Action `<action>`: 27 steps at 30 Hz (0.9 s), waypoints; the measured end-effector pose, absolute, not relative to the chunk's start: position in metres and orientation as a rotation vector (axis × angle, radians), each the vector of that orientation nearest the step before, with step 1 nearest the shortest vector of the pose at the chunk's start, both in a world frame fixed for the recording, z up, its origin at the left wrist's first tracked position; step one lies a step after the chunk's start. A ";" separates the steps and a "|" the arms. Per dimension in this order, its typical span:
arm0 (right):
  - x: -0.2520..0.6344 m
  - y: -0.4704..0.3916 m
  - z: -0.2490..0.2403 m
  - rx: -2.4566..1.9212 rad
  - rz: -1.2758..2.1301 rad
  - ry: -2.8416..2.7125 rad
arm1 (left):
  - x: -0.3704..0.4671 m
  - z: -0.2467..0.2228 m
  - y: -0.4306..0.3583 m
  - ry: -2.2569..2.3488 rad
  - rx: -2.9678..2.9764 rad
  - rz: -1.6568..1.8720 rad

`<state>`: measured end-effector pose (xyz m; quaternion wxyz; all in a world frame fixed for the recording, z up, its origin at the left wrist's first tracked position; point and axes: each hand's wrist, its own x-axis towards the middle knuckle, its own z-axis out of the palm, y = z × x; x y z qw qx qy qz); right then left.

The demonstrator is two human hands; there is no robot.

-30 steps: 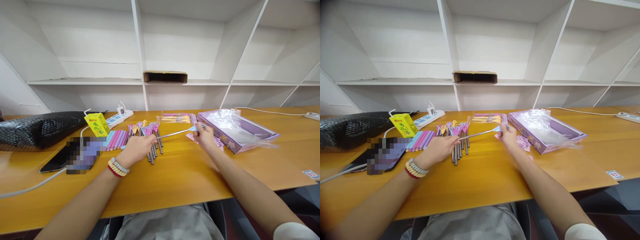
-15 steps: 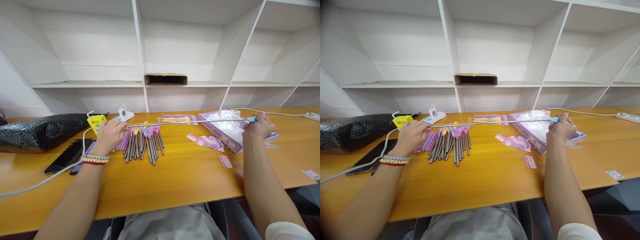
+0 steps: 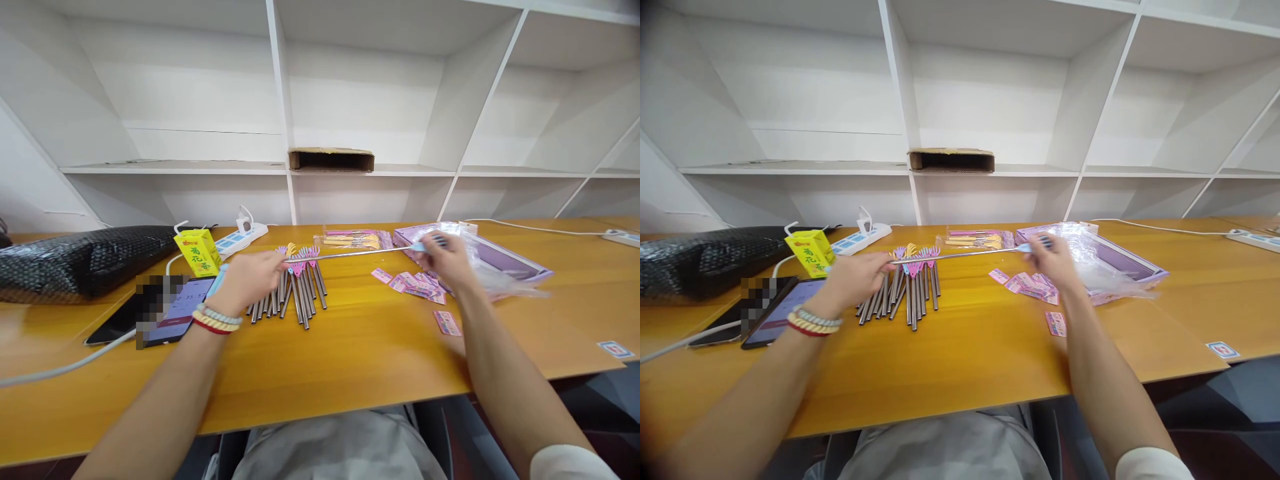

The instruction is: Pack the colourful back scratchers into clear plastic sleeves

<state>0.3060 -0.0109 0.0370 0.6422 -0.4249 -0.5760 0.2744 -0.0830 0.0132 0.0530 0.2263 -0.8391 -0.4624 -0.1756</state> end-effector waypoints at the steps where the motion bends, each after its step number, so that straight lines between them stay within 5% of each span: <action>1: 0.285 -0.013 0.036 -0.973 0.702 -1.401 | -0.069 0.051 0.008 -1.250 -2.334 -0.429; 18: 0.172 -0.029 -0.002 -0.764 0.995 -1.500 | -0.001 0.035 -0.031 -1.164 -2.475 -0.307; 27: 0.273 0.013 0.024 -0.876 0.751 -0.772 | -0.088 0.042 0.018 -1.410 -2.175 -0.478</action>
